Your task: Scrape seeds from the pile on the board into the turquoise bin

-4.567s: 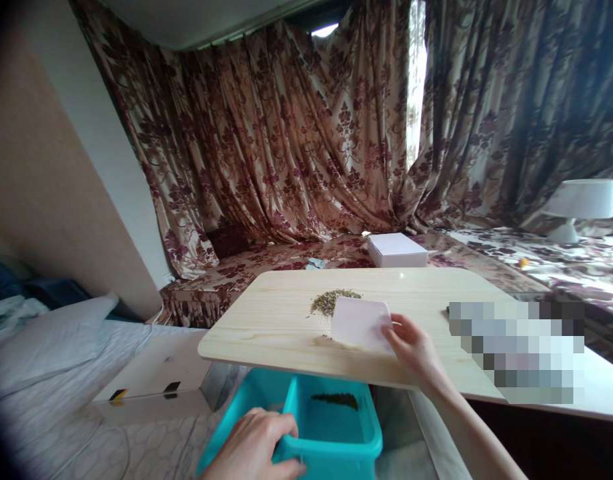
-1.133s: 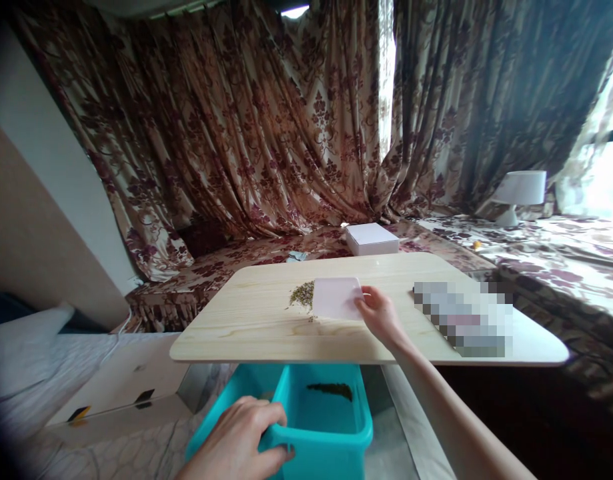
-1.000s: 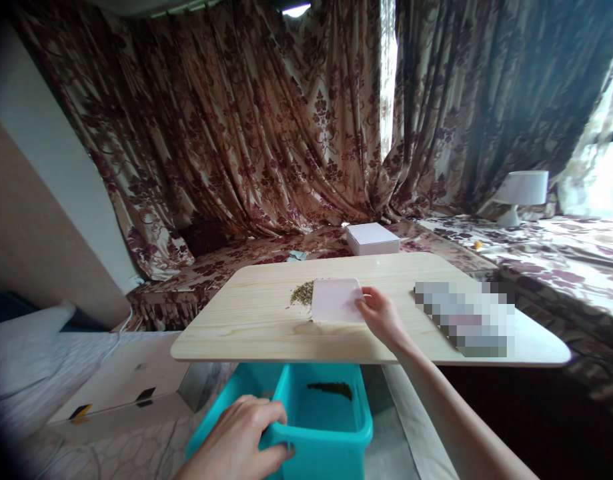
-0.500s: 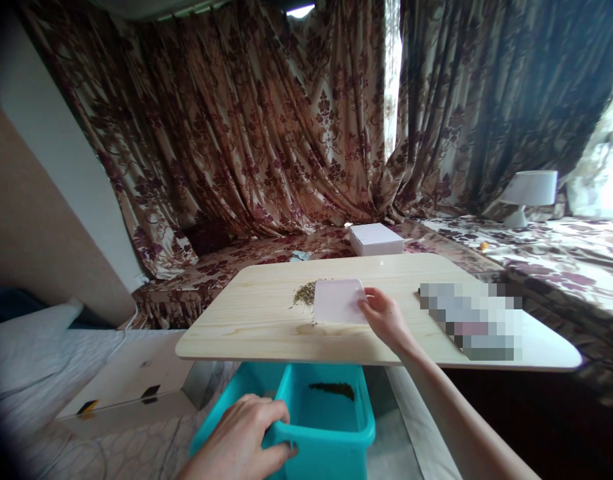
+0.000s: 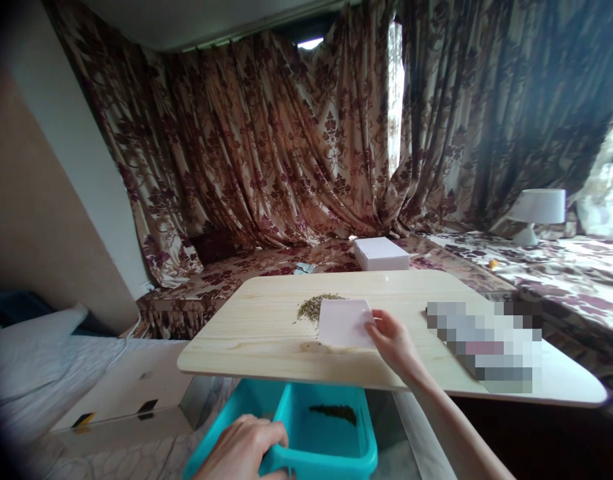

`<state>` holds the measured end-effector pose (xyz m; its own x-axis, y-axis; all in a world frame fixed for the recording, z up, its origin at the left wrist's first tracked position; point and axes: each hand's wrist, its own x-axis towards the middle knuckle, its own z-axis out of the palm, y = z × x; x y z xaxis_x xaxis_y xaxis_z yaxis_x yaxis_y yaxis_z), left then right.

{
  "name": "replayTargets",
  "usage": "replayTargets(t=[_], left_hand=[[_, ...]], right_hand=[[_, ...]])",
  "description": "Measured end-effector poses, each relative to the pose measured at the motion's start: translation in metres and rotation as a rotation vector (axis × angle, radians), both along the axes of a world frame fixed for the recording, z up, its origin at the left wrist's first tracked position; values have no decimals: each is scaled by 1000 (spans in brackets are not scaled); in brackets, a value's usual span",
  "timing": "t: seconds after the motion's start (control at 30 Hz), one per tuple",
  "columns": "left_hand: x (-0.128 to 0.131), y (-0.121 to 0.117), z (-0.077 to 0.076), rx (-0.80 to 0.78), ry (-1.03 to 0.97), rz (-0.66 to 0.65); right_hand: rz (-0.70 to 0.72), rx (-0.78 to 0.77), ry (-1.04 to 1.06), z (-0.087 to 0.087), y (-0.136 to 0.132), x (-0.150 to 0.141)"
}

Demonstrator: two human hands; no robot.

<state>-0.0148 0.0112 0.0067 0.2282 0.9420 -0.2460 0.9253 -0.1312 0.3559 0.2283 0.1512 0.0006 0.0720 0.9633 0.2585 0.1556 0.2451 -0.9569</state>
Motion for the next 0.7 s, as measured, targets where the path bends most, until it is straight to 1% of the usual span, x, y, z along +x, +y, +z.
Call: replayTargets(t=[0.2,0.37,0.47,0.6,0.7], left_hand=[[0,-1,2,12,7,20],[-1,0,0,4,-7,13],[-3,-2,-2,10,-18,30],[-7,-7,-5,79,-66,47],[-8,-10,-7,92,-94,65]], right_hand=[[-20,33,15,-3,4,-4],[17,27,35,-4,4,-8],[23,30,58,-5,3,-7],[-13,15,50,-6,-1,-2],[-22,0,29,-8,-4,0]])
